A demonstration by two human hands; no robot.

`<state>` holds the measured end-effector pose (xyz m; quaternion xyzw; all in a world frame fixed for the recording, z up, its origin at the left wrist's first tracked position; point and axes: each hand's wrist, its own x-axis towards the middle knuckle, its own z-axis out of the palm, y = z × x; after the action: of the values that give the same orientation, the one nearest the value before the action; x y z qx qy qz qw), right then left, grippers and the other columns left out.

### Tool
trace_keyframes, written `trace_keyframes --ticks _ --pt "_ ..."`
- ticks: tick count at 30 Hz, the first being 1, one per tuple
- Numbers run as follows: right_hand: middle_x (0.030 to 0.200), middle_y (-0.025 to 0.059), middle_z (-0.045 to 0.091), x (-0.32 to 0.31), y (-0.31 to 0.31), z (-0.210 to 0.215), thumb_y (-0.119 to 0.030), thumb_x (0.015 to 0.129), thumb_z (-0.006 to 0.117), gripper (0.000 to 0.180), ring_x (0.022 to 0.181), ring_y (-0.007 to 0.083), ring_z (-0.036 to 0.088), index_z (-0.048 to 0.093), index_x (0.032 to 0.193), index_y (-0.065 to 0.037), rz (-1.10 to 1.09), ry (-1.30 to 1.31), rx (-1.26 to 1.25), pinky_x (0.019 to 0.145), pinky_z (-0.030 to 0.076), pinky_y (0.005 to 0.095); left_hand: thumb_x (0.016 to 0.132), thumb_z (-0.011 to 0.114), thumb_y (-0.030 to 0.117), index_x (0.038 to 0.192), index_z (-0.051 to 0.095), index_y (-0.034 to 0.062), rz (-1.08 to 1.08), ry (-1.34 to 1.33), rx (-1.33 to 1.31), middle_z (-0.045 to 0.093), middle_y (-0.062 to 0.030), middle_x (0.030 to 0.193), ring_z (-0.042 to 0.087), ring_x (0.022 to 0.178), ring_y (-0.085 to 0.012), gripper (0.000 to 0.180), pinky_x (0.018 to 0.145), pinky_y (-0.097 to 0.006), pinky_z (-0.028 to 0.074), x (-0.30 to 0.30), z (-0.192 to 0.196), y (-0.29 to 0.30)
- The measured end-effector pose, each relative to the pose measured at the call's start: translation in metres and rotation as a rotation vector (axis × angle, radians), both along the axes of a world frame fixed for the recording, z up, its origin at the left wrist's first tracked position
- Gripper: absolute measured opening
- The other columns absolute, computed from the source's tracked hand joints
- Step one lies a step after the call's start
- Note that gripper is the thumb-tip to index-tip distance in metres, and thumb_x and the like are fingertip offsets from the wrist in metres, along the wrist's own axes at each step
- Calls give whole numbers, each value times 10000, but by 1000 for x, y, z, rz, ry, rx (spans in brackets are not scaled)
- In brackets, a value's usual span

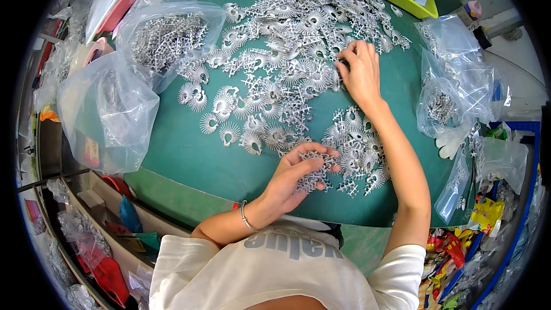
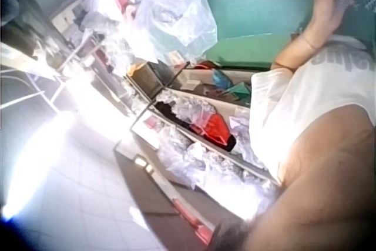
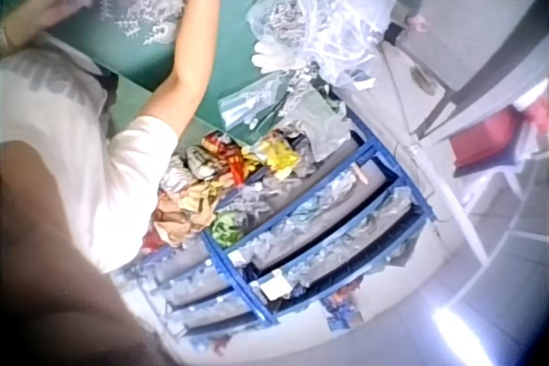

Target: The person sorts through a large pile of intricate silver metal components on a workbench, picking up individual pieces to examine them before placing them into plastic bags or sorting bins.

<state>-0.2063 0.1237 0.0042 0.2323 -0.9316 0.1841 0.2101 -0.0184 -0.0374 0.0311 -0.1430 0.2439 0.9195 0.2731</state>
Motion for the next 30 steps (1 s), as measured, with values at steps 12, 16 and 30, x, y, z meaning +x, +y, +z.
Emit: trace_keyframes --ticks 12,16,30 --pt "801 49 612 103 10 65 -82 768 664 83 748 142 532 645 823 -24 412 -854 -512 667 426 269 908 526 195 1200 482 64 26 -31 -2 574 -106 1090 611 951 -210 323 526 -223 511 -9 2 -2" --pt "809 90 588 69 19 42 -77 718 685 123 786 245 525 648 821 -20 51 -413 -306 713 421 343 910 527 201 1168 509 60 -62 10 35 595 -95 1048 622 918 -198 294 513 -222 502 -10 -4 0" --pt "898 57 569 69 13 36 -51 812 595 149 660 105 545 575 951 0 232 -1498 -1517 517 417 227 903 513 173 1111 532 40 -168 80 61 576 -126 1028 610 897 -220 248 486 -221 512 -2 -4 -6"
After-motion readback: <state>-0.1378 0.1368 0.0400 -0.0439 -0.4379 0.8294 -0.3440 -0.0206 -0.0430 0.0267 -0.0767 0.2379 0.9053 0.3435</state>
